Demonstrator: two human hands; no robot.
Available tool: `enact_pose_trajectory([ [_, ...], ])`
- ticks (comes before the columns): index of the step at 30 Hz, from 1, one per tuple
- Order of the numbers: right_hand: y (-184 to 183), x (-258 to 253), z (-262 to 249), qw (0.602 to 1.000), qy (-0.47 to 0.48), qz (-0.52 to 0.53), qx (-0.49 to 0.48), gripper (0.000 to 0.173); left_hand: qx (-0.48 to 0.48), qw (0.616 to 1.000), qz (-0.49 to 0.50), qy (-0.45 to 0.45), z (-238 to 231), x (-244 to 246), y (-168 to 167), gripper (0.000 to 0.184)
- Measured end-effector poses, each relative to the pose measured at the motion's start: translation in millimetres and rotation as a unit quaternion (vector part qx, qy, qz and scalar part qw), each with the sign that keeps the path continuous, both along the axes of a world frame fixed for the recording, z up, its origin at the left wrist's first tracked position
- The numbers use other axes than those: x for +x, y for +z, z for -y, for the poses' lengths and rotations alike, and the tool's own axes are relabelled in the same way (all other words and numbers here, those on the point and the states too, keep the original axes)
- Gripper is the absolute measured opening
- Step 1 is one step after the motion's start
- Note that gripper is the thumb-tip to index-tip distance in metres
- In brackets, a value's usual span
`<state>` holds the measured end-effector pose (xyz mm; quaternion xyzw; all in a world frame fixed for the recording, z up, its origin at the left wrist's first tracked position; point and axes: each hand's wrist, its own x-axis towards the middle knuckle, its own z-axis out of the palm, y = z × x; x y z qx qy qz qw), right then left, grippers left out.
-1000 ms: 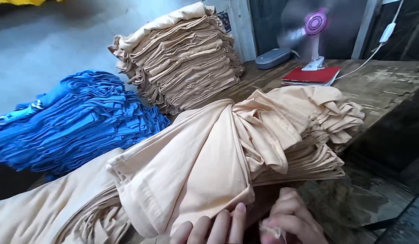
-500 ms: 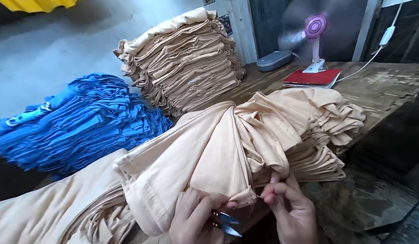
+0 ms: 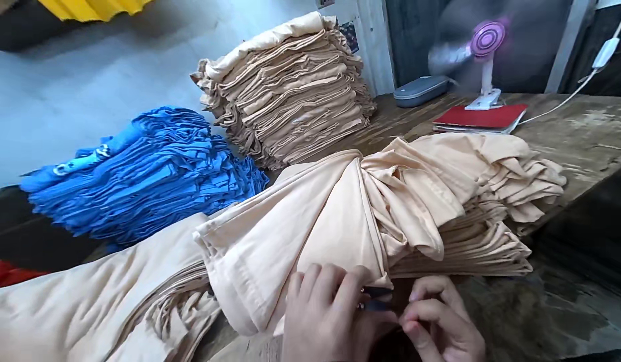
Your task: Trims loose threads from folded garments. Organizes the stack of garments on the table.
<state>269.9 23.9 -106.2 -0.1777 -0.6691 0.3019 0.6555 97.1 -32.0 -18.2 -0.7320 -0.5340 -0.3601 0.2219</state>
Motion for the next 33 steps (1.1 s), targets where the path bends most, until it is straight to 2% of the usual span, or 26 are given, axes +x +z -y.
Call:
enact_pose_trajectory([
  [2, -12.5, 9.3, -7.3, 0.993, 0.038, 0.11, 0.026, 0.016, -0.04, 0.998, 0.035, -0.014, 3.6, -34.6, 16.0, 0.01],
  [4, -17.5, 21.5, -14.3, 0.972, 0.025, 0.227, 0.058, 0.026, 0.068, 0.985, 0.135, 0.086, 20.9, -79.7, 38.3, 0.01],
  [6, -16.3, 28.0, -15.7, 0.973, -0.012, 0.228, 0.043, 0.035, 0.204, 0.933, 0.214, 0.207, 28.8, -120.9, 59.4, 0.02],
  [7, -13.4, 27.8, -15.6, 0.978, -0.021, 0.204, 0.028, 0.041, 0.221, 0.92, 0.222, 0.236, 28.7, -128.6, 65.0, 0.024],
  [8, -9.8, 23.6, -17.0, 0.981, -0.031, 0.188, 0.025, 0.055, 0.213, 0.925, 0.206, 0.237, 26.8, -123.2, 66.3, 0.026],
  [9, -5.6, 15.8, -17.5, 0.981, -0.036, 0.186, 0.028, 0.067, 0.185, 0.943, 0.165, 0.222, 24.0, -110.1, 63.9, 0.028],
  [10, -2.4, 6.8, -16.2, 0.98, -0.037, 0.194, 0.033, 0.068, 0.15, 0.96, 0.115, 0.206, 19.0, -95.5, 58.8, 0.029],
  [11, -0.5, -1.0, -14.3, 0.978, -0.036, 0.202, 0.045, 0.056, 0.114, 0.971, 0.077, 0.194, 10.7, -84.0, 52.4, 0.029],
  [13, 1.4, -4.7, -12.5, 0.98, -0.013, 0.188, 0.069, 0.018, 0.06, 0.976, 0.054, 0.203, -11.4, -83.7, 37.6, 0.027],
  [15, 3.8, 15.9, -13.8, 0.98, 0.059, 0.173, 0.073, 0.005, 0.02, 0.966, 0.099, 0.237, -26.6, -106.0, 22.6, 0.023],
  [16, 4.2, 33.6, -15.7, 0.975, 0.102, 0.186, 0.065, 0.004, 0.016, 0.959, 0.119, 0.257, -27.8, -114.7, 17.3, 0.021],
  [18, 5.6, 73.3, -21.2, 0.947, 0.146, 0.286, 0.024, 0.005, 0.051, 0.951, 0.107, 0.285, -22.8, -119.3, 12.3, 0.025],
  [21, 11.1, 108.9, -21.4, 0.842, 0.128, 0.521, -0.058, 0.009, 0.114, 0.951, 0.055, 0.281, -8.1, -101.5, 9.3, 0.04],
  [23, 13.9, 106.1, -15.8, 0.802, 0.087, 0.585, -0.087, 0.017, 0.128, 0.96, 0.042, 0.246, -0.3, -79.9, 7.1, 0.045],
  [24, 15.0, 99.9, -11.3, 0.812, 0.057, 0.574, -0.089, 0.025, 0.125, 0.968, 0.041, 0.214, 4.0, -67.1, 4.2, 0.043],
  [25, 15.1, 90.5, -6.4, 0.843, 0.025, 0.531, -0.088, 0.03, 0.123, 0.976, 0.046, 0.176, 7.1, -54.3, -0.6, 0.04],
  [28, 16.1, 51.9, 4.3, 0.941, -0.037, 0.321, -0.106, 0.029, 0.1, 0.99, 0.072, 0.062, 10.4, -23.4, -20.7, 0.037],
  [31, 10.7, 18.8, 4.1, 0.977, -0.092, 0.178, -0.066, 0.04, 0.078, 0.996, 0.044, 0.007, 8.6, -8.0, -36.9, 0.046],
  [33, 1.0, 2.5, 0.6, 0.982, -0.125, 0.138, -0.018, 0.048, 0.097, 0.995, -0.019, 0.016, 4.5, -9.1, -45.1, 0.041],
])
